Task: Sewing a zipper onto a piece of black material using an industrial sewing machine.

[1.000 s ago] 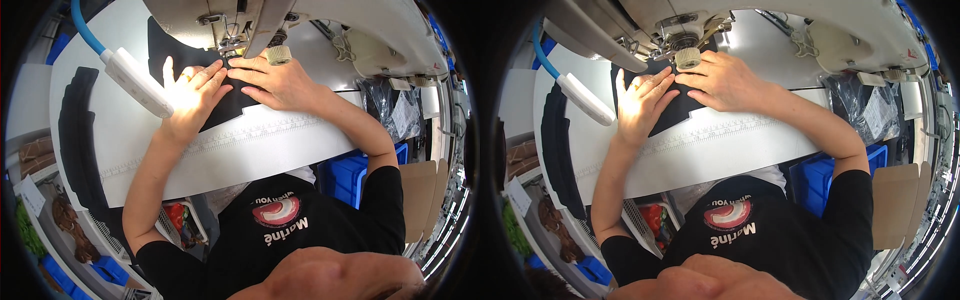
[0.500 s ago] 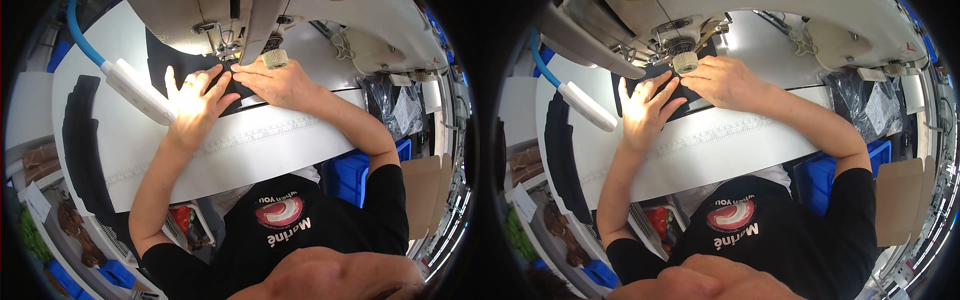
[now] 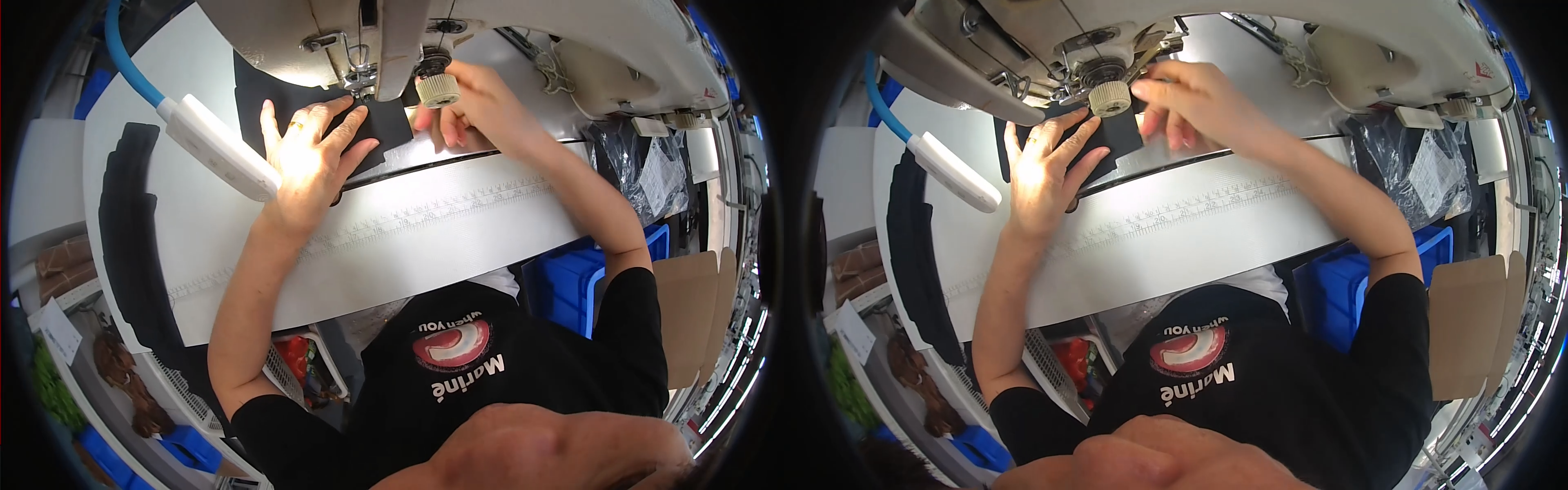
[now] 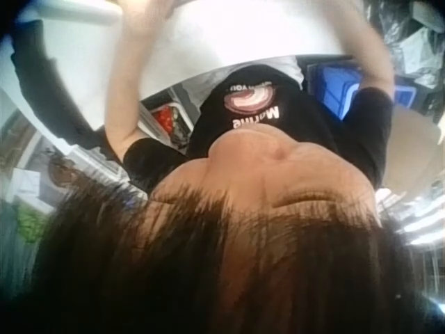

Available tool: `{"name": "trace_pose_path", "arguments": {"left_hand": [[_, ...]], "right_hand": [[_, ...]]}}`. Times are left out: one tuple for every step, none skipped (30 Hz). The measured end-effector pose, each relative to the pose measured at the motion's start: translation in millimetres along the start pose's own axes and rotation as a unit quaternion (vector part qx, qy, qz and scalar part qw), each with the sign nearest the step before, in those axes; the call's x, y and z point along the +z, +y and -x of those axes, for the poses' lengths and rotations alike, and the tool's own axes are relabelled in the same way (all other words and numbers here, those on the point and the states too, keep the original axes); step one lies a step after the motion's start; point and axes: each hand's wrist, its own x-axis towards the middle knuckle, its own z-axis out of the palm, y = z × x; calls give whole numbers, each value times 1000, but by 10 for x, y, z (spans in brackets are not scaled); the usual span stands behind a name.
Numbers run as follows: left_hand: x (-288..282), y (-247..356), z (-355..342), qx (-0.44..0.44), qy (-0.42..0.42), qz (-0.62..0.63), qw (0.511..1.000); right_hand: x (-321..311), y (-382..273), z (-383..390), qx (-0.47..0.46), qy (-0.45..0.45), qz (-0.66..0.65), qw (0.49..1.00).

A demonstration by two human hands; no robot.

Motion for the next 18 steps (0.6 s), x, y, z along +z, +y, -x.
{"name": "trace_pose_path", "arguments": {"left_hand": [[4, 2, 7, 3, 11, 3, 1000], [6, 3, 18, -2, -2, -2, 1000], [10, -2, 20, 4, 0, -2, 1000], [18, -4, 23, 6, 14, 7, 1000], [25, 0, 33, 11, 5, -1, 1000], [30, 6, 46, 14, 13, -13, 1000], [37, 8, 51, 22, 35, -23, 999], [39, 11, 60, 17, 25, -27, 999], [37, 15, 69, 18, 23, -24, 999], [32, 14, 72, 19, 32, -20, 999], [27, 13, 74, 21, 20, -22, 999], [23, 11, 71, 17, 19, -13, 1000], [22, 7, 62, 12, 20, -4, 1000], [20, 0, 51, 13, 21, -5, 1000], [21, -11, 34, 10, 21, -10, 1000], [23, -20, 16, 9, 31, -8, 999], [26, -29, -1, 9, 18, -14, 1000], [29, -45, -22, 2, 10, -7, 1000]], "right_hand": [[-24, -34, -55, -9, -5, -1, 1000], [-49, -44, -94, 6, -32, -66, 997], [-68, -47, -145, 14, -60, -137, 989], [-64, -5, -164, 12, -100, -223, 970], [-70, 29, -187, -5, -217, -305, 927], [-33, 111, -173, -60, -153, -214, 963], [-3, 176, -153, -116, -87, -116, 983], [29, 252, -119, -325, -34, 275, 904], [74, 315, -100, -298, -34, 284, 911], [112, 369, -77, -391, 24, 401, 828], [147, 409, -74, -466, 59, 524, 711], [157, 428, -70, -451, 66, 502, 735], [175, 444, -82, -452, 70, 501, 735], [176, 443, -96, -464, 79, 500, 727], [179, 440, -113, -476, 88, 498, 719], [174, 431, -129, -475, 90, 498, 720], [168, 423, -138, -466, 93, 497, 727], [164, 416, -146, -468, 94, 496, 725]]}}
